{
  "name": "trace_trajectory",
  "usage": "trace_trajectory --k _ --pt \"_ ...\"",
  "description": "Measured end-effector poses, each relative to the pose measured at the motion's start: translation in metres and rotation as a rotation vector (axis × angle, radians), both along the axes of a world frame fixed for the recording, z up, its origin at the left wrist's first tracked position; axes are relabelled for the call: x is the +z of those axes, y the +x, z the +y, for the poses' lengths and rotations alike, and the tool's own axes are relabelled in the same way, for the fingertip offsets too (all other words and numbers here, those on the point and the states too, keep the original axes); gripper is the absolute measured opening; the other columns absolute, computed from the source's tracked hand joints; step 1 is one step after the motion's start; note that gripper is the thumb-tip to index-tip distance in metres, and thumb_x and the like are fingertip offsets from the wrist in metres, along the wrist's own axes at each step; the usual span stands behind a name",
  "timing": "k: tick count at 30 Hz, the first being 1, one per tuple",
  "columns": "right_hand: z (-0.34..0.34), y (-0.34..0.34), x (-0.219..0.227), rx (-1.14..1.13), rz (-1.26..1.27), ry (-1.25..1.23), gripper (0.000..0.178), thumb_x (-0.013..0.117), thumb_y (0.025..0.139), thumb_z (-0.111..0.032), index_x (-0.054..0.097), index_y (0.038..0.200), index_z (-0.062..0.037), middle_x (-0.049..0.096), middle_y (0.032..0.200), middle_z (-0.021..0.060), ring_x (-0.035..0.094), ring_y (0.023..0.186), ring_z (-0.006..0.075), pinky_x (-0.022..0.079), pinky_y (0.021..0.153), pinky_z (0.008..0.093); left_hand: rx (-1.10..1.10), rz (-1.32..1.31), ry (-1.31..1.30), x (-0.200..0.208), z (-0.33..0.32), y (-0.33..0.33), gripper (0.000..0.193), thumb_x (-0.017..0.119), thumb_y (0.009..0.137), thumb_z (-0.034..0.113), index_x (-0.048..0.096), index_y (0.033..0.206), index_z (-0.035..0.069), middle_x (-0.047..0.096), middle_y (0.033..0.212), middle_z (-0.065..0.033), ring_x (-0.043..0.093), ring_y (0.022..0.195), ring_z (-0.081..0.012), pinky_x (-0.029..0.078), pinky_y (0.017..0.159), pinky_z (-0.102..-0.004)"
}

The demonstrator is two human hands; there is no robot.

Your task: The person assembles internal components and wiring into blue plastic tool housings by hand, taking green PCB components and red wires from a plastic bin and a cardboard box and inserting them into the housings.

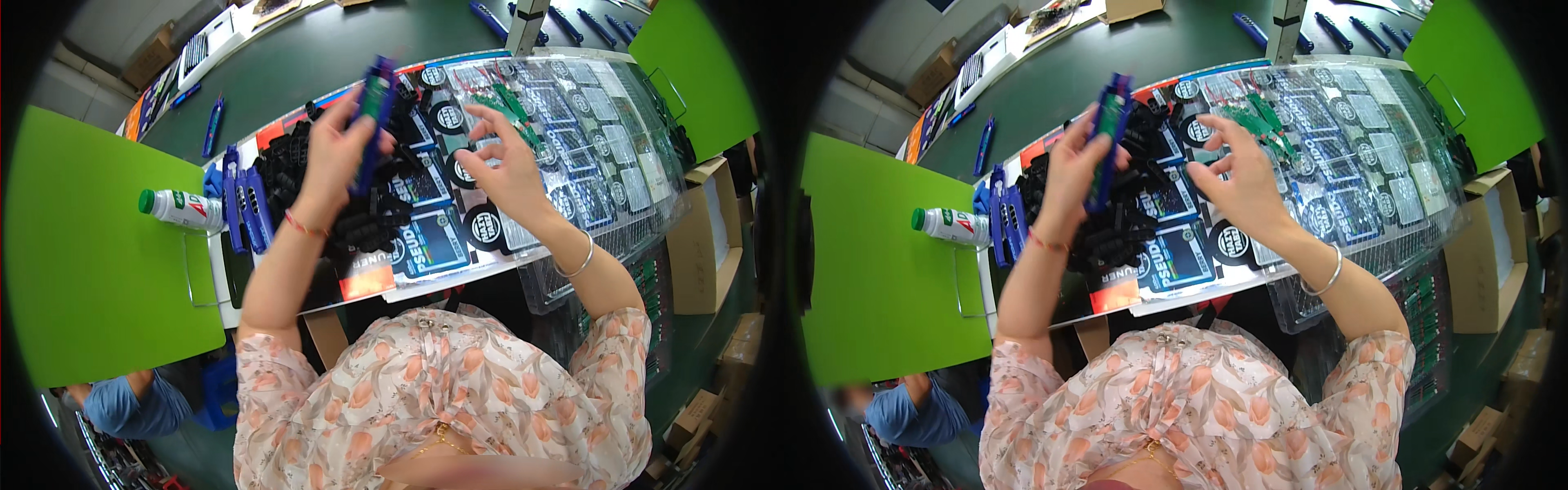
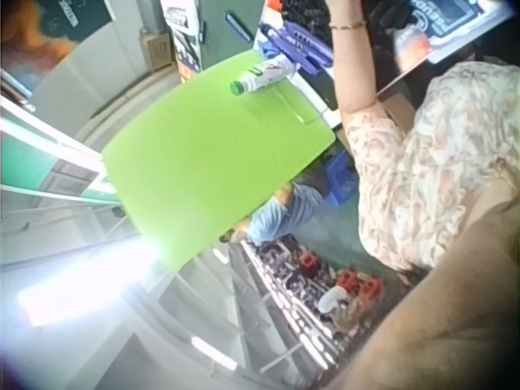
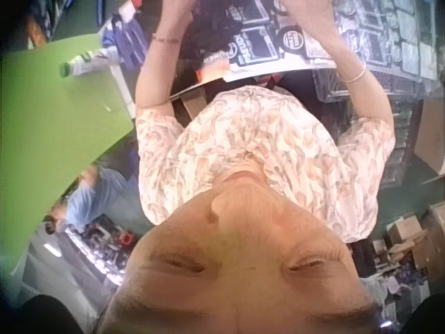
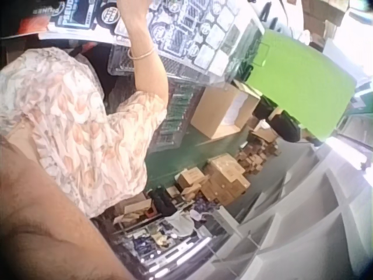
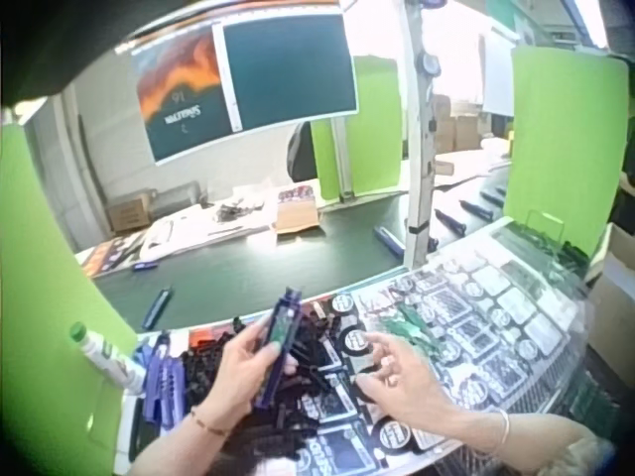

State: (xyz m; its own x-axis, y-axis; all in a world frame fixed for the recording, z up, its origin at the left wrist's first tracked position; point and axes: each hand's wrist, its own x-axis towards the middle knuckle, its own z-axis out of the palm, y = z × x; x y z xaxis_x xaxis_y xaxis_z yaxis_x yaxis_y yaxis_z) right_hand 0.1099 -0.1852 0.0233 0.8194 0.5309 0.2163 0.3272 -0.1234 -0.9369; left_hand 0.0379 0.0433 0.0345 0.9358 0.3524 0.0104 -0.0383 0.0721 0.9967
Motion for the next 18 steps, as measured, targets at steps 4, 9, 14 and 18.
trace_trajectory --k 4,9,14,18 --pt "-0.026 0.024 -0.003 -0.075 0.036 -0.018 0.04 0.068 0.081 -0.007 0.06 0.12 -0.003 0.058 0.102 0.0079 0.066 0.075 0.015 0.053 0.067 0.0262 0.264 0.087 0.028 -0.021 0.113 0.088 0.051 0.056 0.087 -0.004 0.051 0.137 0.001 0.068 0.09 -0.0111 0.065 0.07 -0.0165 0.056 0.067 -0.0281" --pt "-0.054 0.035 -0.015 -0.096 0.037 -0.091 0.027 0.068 0.082 -0.006 0.066 0.108 -0.0007 0.064 0.1 0.0091 0.066 0.074 0.0144 0.051 0.063 0.0266 0.436 0.212 0.202 -0.085 0.233 0.176 0.044 0.055 0.078 -0.002 0.067 0.12 0.004 0.069 0.086 -0.0036 0.06 0.068 -0.0108 0.046 0.059 -0.0275" --pt "-0.078 0.045 -0.017 -0.152 0.088 -0.181 0.019 0.067 0.082 -0.003 0.068 0.1 0.0002 0.068 0.093 0.0096 0.066 0.07 0.0137 0.052 0.062 0.0273 0.558 0.319 0.555 -0.118 0.245 0.22 0.031 0.057 0.082 0.013 0.072 0.109 0.009 0.069 0.075 -0.0058 0.064 0.071 -0.0166 0.048 0.066 -0.0314" --pt "-0.08 0.053 -0.009 -0.155 -0.123 -0.239 0.014 0.066 0.082 -0.003 0.068 0.096 0.0006 0.066 0.086 0.0098 0.066 0.068 0.0155 0.052 0.06 0.0288 0.653 0.732 0.982 -0.114 0.237 0.227 0.035 0.059 0.084 0.02 0.067 0.116 0.01 0.062 0.114 -0.0146 0.061 0.104 -0.0309 0.05 0.086 -0.043"
